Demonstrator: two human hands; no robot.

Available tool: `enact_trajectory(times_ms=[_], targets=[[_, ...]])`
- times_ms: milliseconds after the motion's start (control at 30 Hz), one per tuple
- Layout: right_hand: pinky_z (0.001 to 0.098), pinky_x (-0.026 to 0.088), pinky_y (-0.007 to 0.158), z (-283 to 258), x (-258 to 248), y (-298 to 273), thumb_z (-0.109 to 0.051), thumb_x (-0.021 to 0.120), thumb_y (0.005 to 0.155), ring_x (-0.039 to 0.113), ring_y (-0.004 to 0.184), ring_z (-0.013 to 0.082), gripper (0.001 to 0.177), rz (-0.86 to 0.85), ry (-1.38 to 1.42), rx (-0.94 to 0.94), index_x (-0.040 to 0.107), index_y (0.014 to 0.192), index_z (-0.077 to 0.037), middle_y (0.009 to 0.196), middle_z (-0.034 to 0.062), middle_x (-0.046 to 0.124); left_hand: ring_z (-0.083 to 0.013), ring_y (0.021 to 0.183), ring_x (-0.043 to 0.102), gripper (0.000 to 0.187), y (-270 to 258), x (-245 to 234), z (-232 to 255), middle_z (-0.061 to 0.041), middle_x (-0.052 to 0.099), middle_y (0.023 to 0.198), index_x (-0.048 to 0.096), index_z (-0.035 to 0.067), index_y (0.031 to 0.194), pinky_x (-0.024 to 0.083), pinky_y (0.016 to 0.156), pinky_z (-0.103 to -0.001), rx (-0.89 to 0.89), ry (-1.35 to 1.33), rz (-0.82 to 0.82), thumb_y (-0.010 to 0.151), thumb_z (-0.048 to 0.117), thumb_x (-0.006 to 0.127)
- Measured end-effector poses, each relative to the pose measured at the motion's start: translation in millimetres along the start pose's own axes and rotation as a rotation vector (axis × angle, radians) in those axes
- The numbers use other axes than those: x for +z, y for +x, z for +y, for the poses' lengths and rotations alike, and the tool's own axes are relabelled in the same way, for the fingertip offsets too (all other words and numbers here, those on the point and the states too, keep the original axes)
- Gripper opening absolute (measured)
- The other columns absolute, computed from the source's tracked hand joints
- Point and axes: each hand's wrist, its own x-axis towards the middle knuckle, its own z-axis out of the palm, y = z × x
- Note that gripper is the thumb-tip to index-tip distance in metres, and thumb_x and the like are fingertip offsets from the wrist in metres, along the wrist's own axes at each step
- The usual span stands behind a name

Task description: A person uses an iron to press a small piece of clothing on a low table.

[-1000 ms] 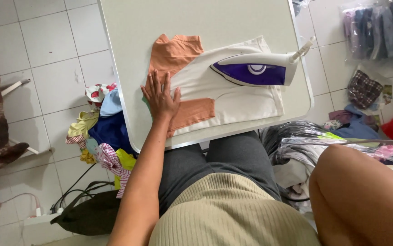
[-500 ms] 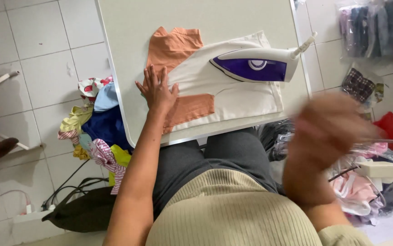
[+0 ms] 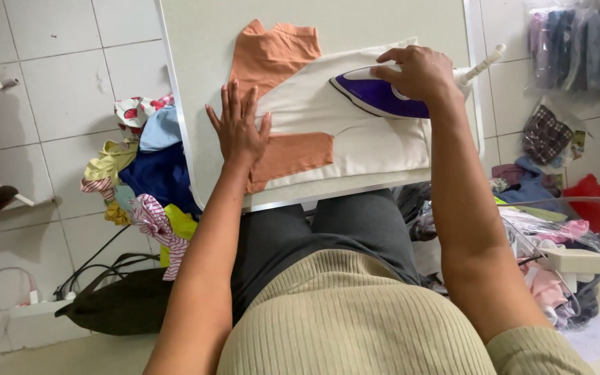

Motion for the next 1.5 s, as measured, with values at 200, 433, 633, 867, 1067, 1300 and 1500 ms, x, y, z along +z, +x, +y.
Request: enact_trajectory(times_ms=[200,433,633,867,1067,1300,1500], targets=[[0.0411,0.059,0.070,25,-9,-9,-0.020,0.078,0.087,0.067,0.078,0.0278,0.037,0.036,0.079,-0.254,0.077,0.123,-0.023,0.106,0.0124,0.071,-0.0356,0.154,0.014,0.063,1,0,2,-0.014,0.021,0.167,0.046,0.022,0.156,0.008,0.117,-0.073,0.005,-0.018,0.022,0.100,0.048,0.056],[0.0411,0.061,0.065,31,-6,-8,-0.033,0.074,0.100,0.073,0.075,0.0257,0.036,-0.003,0.106,-0.191,0.072,0.136,-0.027,0.082,0.0151,0.073,-0.0353,0.154,0.015,0.064,1,-2,4,-0.013,0.021,0.167,0.045,0.022,0.157,0.009,0.118,-0.072,-0.019,-0.001,0.010,0.100,0.047,0.056],[0.0325,0.055,0.058,30,11,-10,-0.029,0.077,0.099,0.069,0.063,0.0166,0.029,0.406,0.015,-0.299,0.079,0.127,-0.022,0.092,0.0074,0.080,-0.0358,0.153,0.017,0.064,-1,-3,4,-0.015,0.022,0.166,0.046,0.018,0.156,0.010,0.119,-0.068,-0.037,-0.015,0.033,0.099,0.045,0.057],[0.0337,0.053,0.058,30,14,-12,-0.032,0.077,0.095,0.070,0.068,0.0183,0.027,0.468,0.056,-0.255,0.080,0.122,-0.026,0.103,0.0048,0.080,-0.0380,0.152,0.020,0.065,0,-5,7,-0.018,0.027,0.165,0.046,0.015,0.156,0.010,0.119,-0.068,-0.022,-0.001,0.039,0.098,0.046,0.054],[0.0304,0.055,0.055,24,14,-8,-0.040,0.072,0.101,0.071,0.067,0.0159,0.028,0.439,0.044,-0.143,0.078,0.125,-0.027,0.100,0.0038,0.079,-0.0368,0.156,0.013,0.077,-5,10,-7,-0.017,0.015,0.168,0.033,0.021,0.162,0.002,0.114,-0.078,-0.256,0.024,0.073,0.097,0.053,0.058],[0.0349,0.057,0.060,27,12,-8,-0.030,0.073,0.101,0.073,0.076,0.0184,0.026,0.448,0.012,-0.240,0.078,0.126,-0.024,0.103,0.0047,0.080,-0.0412,0.154,0.013,0.068,-22,-9,-35,-0.021,0.014,0.166,0.039,0.014,0.161,0.001,0.113,-0.077,-0.377,0.044,0.105,0.103,0.046,0.050],[0.0383,0.053,0.056,32,9,0,-0.030,0.074,0.100,0.070,0.063,0.0210,0.033,0.303,0.019,-0.199,0.075,0.133,-0.024,0.081,0.0097,0.076,-0.0486,0.153,0.011,0.070,-59,-12,-16,-0.027,0.008,0.165,0.035,0.006,0.161,0.013,0.113,-0.080,-0.258,-0.002,0.127,0.102,0.036,0.060]])
